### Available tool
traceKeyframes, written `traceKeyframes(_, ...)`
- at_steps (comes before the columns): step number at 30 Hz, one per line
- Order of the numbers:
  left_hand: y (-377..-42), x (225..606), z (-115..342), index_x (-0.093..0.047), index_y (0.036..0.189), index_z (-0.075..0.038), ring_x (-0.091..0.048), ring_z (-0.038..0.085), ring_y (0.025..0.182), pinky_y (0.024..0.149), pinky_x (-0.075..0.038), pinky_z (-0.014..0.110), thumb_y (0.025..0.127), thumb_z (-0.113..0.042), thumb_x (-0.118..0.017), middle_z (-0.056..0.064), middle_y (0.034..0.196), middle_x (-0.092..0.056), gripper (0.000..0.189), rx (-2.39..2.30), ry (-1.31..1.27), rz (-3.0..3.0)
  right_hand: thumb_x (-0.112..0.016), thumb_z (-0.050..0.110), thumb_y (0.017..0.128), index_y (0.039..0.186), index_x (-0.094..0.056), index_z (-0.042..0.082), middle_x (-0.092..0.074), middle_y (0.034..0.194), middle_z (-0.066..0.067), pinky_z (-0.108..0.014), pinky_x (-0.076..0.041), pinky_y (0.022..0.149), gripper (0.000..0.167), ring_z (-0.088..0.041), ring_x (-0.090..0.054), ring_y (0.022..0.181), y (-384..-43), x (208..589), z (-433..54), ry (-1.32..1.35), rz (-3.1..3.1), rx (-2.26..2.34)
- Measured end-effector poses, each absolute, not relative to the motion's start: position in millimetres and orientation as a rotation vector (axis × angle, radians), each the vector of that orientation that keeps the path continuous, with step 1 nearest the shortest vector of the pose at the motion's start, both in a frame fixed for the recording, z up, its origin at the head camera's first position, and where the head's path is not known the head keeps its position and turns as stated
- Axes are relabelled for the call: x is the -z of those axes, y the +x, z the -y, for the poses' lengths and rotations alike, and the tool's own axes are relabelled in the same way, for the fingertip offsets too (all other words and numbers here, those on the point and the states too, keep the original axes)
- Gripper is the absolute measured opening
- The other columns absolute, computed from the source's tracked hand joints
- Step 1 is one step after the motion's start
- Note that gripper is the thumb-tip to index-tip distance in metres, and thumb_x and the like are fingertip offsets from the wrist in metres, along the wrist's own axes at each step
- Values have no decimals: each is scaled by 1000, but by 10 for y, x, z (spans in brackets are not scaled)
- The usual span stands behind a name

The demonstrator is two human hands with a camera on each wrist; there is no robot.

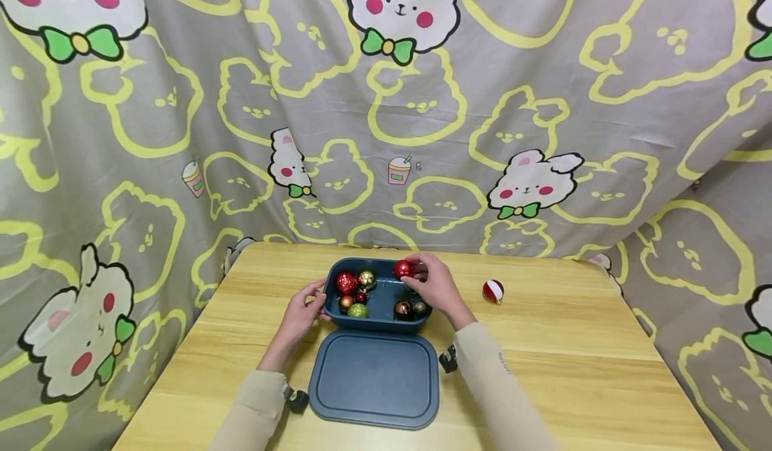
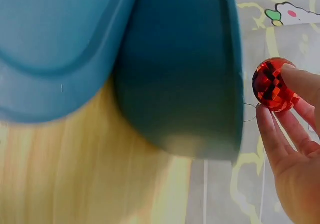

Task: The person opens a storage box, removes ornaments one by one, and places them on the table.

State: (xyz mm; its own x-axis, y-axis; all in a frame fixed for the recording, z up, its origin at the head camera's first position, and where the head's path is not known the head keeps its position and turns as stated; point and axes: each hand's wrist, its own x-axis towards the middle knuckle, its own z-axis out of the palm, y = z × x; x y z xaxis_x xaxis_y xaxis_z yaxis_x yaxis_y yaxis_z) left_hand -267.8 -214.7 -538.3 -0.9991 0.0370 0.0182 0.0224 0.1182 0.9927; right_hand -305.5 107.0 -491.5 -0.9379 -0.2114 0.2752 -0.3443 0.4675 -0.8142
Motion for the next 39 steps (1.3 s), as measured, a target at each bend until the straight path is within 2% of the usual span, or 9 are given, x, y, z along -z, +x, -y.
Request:
traceKeyframes(9, -2671, 5367, 2146, -50, 151, 1, -66, 14, 64, 67, -66, 28, 107, -3, -53, 15, 105, -48, 45, -2070, 55, -2346, -80, 12, 92, 132, -66, 5, -63, 130, -17, -44, -64, 94, 44, -33, -68, 113, -3010, 4845, -1394, 434, 2566, -1489)
traceKeyframes(24, -2674, 5381, 2149, -49, 151, 2, -66, 11, 62, 67, -66, 28, 107, -1, -51, 14, 103, -49, 44, -2070, 80, -2354, -81, 14, 91, 133, -66, 5, -63, 130, -18, -47, -62, 97, 45, -36, -67, 115, -2965, 4847, -1802, 310, 2535, -1534)
traceKeyframes(39, -2666, 5370, 2152, -49, 152, 1, -67, 13, 64, 67, -66, 27, 107, -3, -52, 15, 104, -48, 44, -2058, 81, -2350, -81, 13, 91, 133, -64, 3, -63, 132, -20, -45, -63, 96, 46, -37, -68, 115, -2972, 5107, -1954, 173, 2610, -1507)
